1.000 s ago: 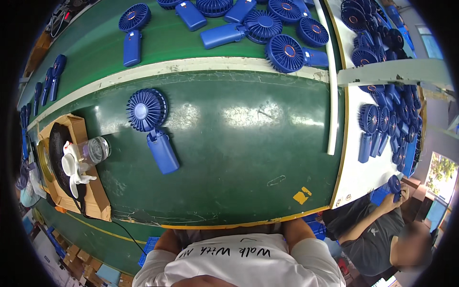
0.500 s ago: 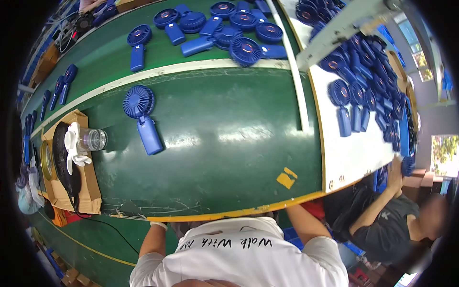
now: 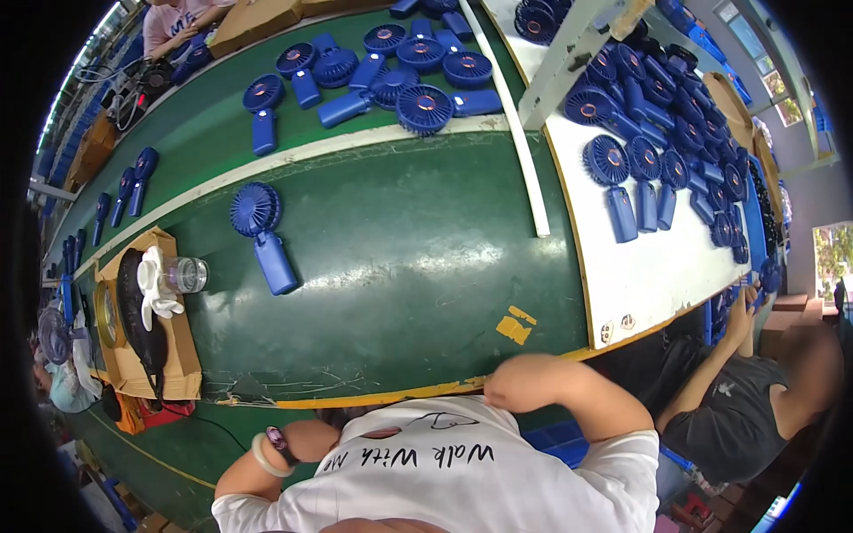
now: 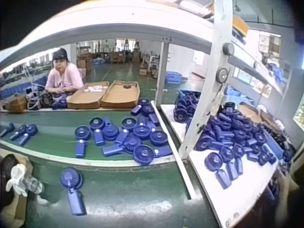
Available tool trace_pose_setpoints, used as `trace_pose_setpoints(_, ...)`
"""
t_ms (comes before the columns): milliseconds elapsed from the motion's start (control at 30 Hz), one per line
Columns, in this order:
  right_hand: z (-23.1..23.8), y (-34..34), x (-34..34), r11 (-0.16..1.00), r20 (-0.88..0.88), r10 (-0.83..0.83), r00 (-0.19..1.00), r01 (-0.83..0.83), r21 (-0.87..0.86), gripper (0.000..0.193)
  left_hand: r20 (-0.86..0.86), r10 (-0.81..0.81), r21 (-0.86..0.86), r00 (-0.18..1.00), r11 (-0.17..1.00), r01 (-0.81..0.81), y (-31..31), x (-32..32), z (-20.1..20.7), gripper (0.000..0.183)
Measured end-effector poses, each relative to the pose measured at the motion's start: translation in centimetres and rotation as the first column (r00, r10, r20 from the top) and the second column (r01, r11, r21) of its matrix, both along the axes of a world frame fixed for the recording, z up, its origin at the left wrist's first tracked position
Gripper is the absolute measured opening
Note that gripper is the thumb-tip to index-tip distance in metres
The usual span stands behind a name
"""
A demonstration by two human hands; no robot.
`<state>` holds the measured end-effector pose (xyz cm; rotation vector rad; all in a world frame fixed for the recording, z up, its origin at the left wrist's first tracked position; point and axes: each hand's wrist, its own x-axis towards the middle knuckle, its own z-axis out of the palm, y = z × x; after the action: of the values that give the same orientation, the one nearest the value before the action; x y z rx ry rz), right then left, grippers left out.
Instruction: The person assembles blue handheld fans at a workstation, attaching fan heads to handles and wiping them with a white cloth. They repeatedly pick up components, connect them, and place the assembled units on the table or into a nearby box.
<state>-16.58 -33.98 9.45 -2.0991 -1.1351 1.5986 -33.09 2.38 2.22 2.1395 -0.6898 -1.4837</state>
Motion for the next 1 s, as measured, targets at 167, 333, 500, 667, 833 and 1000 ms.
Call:
trace_pose_setpoints(167, 0.0, 2.2, 12.0, 0.822, 0.058, -0.334, 0.941, 0.260, 0.507, 0.028, 0.715, 0.509, -0.098, 0.480, 0.752, -0.652, -1.9, 11.7, 7.9, 0.034)
trace_pose_setpoints(333, -3.1, 4.9, 26.3, 0.753, 0.671, -0.648, 0.360, 0.171, 0.636, 0.040, 0.891, 0.454, -0.242, -0.021, 0.435, -0.867, -1.7, 18.7, 2.1, 0.082)
trace_pose_setpoints(500, -4.2, 4.9, 32.1, 0.895, 0.844, -0.427, 0.324, 0.287, 0.342, 0.049, 0.930, 0.364, -0.210, -0.055, 0.403, -0.891, 0.8, 19.8, 1.0, 0.072)
trace_pose_setpoints(667, -4.5, 4.6, 32.0, 0.889, 0.842, -0.449, 0.299, 0.242, 0.389, 0.048, 0.956, 0.269, -0.201, -0.116, 0.313, -0.928, 2.1, 20.5, 1.7, 0.070)
trace_pose_setpoints(833, 2.4, 8.0, 26.4, 0.725, 0.557, -0.688, 0.465, 0.408, 0.555, 0.046, 0.662, 0.739, -0.658, -0.128, 0.490, -0.572, -2.3, 22.0, 2.5, 0.052)
trace_pose_setpoints(1000, -0.3, 14.3, 18.9, 0.355, -0.511, -0.663, 0.547, 0.831, 0.428, 0.044, 0.144, 0.985, -0.872, 0.097, 0.173, -0.457, -5.5, 23.6, 1.8, 0.061)
